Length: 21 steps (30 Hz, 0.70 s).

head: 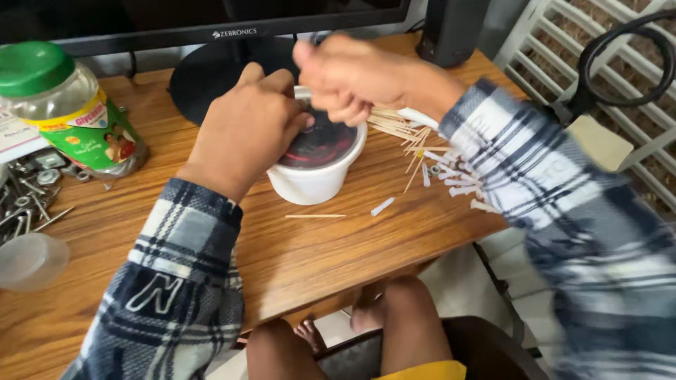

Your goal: The person coils a black USB cable and a red USB cable by hand, then places them into a white plastic container. They secure the container with a lid and arrange scattered wooden sticks and plastic pieces on the table.

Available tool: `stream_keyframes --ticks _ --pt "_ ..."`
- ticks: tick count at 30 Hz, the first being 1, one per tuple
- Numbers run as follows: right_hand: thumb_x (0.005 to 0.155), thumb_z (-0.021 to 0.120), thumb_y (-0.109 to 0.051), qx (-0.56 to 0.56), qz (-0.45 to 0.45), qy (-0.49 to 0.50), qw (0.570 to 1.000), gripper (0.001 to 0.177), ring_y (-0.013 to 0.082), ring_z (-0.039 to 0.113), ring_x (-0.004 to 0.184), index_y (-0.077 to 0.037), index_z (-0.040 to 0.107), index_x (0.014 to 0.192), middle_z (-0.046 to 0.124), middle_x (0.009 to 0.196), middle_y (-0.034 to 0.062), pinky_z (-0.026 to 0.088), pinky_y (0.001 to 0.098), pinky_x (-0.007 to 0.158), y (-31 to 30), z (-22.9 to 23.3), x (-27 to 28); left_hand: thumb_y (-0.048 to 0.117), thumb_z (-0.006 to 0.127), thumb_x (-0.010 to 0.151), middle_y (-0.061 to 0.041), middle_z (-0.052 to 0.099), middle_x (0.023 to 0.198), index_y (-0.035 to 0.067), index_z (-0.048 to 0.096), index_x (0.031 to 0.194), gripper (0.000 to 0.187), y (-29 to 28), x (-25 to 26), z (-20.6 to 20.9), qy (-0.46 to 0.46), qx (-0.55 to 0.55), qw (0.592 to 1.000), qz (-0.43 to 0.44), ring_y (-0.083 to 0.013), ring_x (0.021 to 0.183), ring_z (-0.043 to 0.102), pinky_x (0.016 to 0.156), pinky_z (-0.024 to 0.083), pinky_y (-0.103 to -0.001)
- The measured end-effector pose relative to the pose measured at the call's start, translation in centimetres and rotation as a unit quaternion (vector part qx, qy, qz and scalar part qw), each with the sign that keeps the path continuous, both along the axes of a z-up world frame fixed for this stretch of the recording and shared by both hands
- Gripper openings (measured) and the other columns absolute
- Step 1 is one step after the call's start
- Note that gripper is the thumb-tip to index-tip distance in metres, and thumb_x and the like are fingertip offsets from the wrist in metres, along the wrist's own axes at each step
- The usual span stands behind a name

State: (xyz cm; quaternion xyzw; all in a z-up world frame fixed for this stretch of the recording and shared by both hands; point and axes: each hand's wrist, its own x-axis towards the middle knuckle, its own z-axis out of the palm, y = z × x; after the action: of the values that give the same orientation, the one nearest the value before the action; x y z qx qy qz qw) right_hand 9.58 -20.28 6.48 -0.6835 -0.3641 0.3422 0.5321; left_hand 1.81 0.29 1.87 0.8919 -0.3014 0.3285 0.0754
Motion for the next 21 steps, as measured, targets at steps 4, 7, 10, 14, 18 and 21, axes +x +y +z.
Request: stream_keyframes --ticks 4,7,10,14,18,21 --pt "0.100 0.050 -0.058 0.049 0.026 -0.089 0.994 0.057 0.0039 0.024 0.046 -0.021 0.027 0.062 0.026 0.056 -0.0090 0.022 0.0220 0.042 -0.8 2.3 0.9 0.029 0.076 0.089 -0.001 0.066 0.101 0.012 0.080 0.093 0.018 0.8 0.1 0.0 0.024 -0.016 0.999 -0.035 -0.0266 0.095 0.060 0.074 0.054 -0.040" --pt "0.103 0.049 -0.059 0.075 0.036 0.013 0.996 0.057 0.0039 0.022 0.048 -0.020 0.028 0.068 0.026 0.061 -0.0084 0.018 0.0218 0.043 0.0 0.2 1.0 0.030 0.077 0.088 -0.001 0.066 0.102 0.012 0.081 0.091 0.019 1.2 0.5 -0.4 0.033 -0.005 0.999 -0.033 -0.0263 0.094 0.059 0.072 0.054 -0.040" --pt "0.105 0.046 -0.062 0.032 0.026 -0.002 0.999 0.058 0.0039 0.023 0.049 -0.019 0.030 0.069 0.027 0.062 -0.0084 0.018 0.0224 0.041 0.1 -2.5 2.1 0.034 0.077 0.089 0.000 0.066 0.105 0.011 0.079 0.093 0.023 1.2 0.1 0.9 0.048 0.042 0.998 0.000 -0.0273 0.101 0.060 0.073 0.054 -0.041" --pt "0.107 0.042 -0.059 0.111 -0.119 -0.008 0.987 0.056 0.0051 0.027 0.048 -0.019 0.031 0.070 0.029 0.062 -0.0070 0.019 0.0236 0.040 -1.4 -8.0 4.1 0.034 0.071 0.088 -0.009 0.066 0.111 0.017 0.070 0.138 0.053 -1.9 -3.6 2.4 -0.030 0.041 0.985 0.164 -0.0361 0.104 0.058 0.080 0.049 -0.052" --pt "0.106 0.041 -0.058 0.197 -0.224 -0.024 0.954 0.055 0.0063 0.025 0.048 -0.017 0.034 0.070 0.030 0.061 -0.0060 0.019 0.0242 0.042 -0.7 -8.1 1.6 0.025 0.058 0.092 -0.011 0.064 0.129 0.011 0.062 0.141 0.051 -5.8 -3.3 0.6 0.073 0.013 0.960 0.269 -0.0420 0.121 0.053 0.090 0.041 -0.067" --pt "0.107 0.040 -0.058 0.197 -0.211 -0.035 0.957 0.056 0.0091 0.029 0.048 -0.016 0.037 0.069 0.034 0.060 -0.0039 0.024 0.0260 0.043 -0.1 -3.1 -2.8 0.016 0.054 0.095 -0.005 0.063 0.137 0.017 0.069 0.129 0.037 -3.7 -0.1 -1.6 0.115 -0.003 0.980 0.163 -0.0380 0.136 0.047 0.096 0.035 -0.072"
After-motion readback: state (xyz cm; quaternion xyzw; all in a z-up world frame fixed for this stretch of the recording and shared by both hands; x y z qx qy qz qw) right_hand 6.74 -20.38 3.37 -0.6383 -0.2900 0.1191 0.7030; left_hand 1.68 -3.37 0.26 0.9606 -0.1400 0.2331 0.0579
